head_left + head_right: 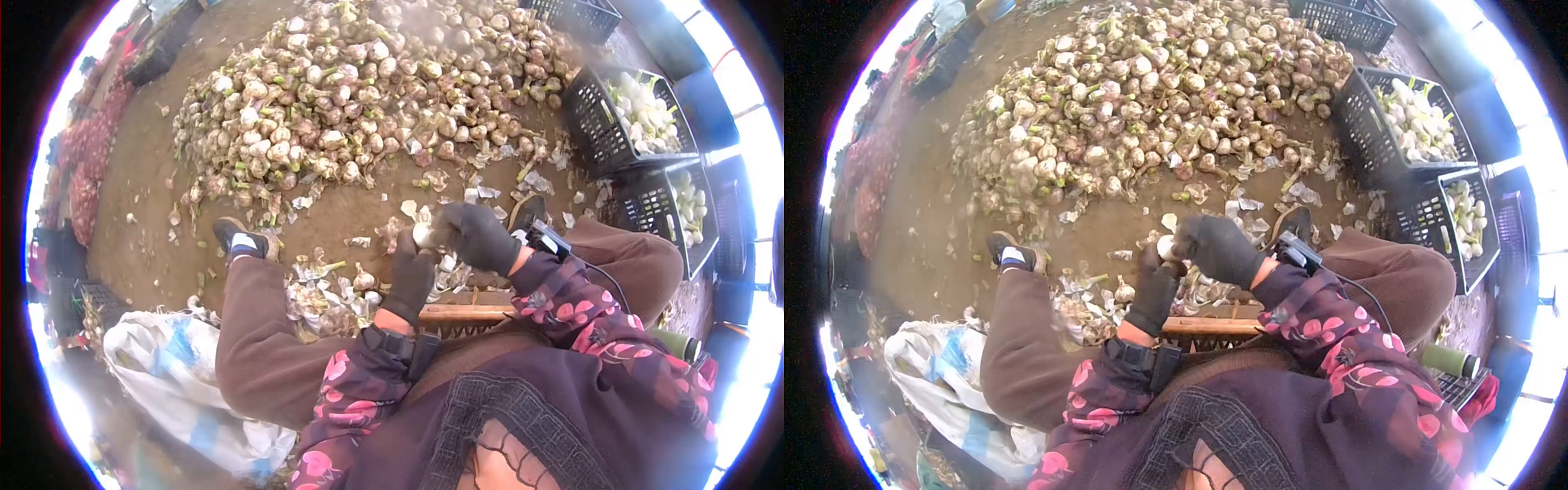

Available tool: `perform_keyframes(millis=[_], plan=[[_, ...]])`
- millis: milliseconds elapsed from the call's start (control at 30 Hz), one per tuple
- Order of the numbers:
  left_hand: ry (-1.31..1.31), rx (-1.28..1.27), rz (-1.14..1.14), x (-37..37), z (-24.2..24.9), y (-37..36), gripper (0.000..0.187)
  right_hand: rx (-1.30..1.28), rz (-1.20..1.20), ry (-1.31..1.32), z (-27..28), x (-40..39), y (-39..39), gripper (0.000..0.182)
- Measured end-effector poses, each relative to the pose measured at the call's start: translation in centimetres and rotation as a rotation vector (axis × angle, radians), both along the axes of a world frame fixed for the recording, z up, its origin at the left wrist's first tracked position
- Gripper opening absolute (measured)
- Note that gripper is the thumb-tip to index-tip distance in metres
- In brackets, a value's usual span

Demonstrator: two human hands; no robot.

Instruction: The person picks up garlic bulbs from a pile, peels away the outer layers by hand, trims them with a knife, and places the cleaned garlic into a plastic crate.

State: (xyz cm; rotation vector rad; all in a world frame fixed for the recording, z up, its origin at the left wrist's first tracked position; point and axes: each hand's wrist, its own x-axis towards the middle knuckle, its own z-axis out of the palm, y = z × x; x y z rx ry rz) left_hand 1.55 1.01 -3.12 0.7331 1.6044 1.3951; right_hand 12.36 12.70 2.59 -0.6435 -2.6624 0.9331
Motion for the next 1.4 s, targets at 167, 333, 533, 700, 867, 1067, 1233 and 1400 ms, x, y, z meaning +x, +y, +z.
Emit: perform_keyframes(millis=[167, 333, 533, 700, 867, 1067, 1233, 1400], plan=[[-0.796, -0.085, -0.067, -0.3, 4.8, -0.4, 0.040, -0.188, -0.338, 0.099, -4.6, 0.3, 3.0, 0.019], [-0.664, 0.065, -0.167, -0.3, 2.4, -1.1, 0.040, -0.829, -0.465, 0.396, -3.3, 0.9, 3.3, 0.018], [-0.555, -0.053, -0.179, -0.9, 1.1, -1.2, 0.033, -0.357, -0.001, -0.080, 0.3, 2.4, 0.8, 0.019], [-0.742, 0.064, -0.225, -0.7, 0.3, -1.7, 0.027, -0.705, -0.067, 0.050, 1.0, 2.8, 1.6, 0.013], [-0.285, -0.034, -0.225, 0.7, 1.1, -2.0, 0.030, -0.528, -0.072, -0.196, 1.0, 2.3, 1.3, 0.016], [-0.825, 0.010, -0.322, 0.1, 3.2, -2.3, 0.036, -0.062, -0.211, -0.058, -3.3, 1.9, 3.4, 0.019], [-1.095, 0.088, -0.555, -1.3, 0.3, -2.7, 0.043, -0.046, -0.352, -0.033, -6.8, 2.9, 4.9, 0.016], [-0.879, 0.092, -0.325, -0.9, 2.7, -1.5, 0.036, -0.920, -0.303, 0.170, -5.7, 4.9, 4.8, 0.033]])
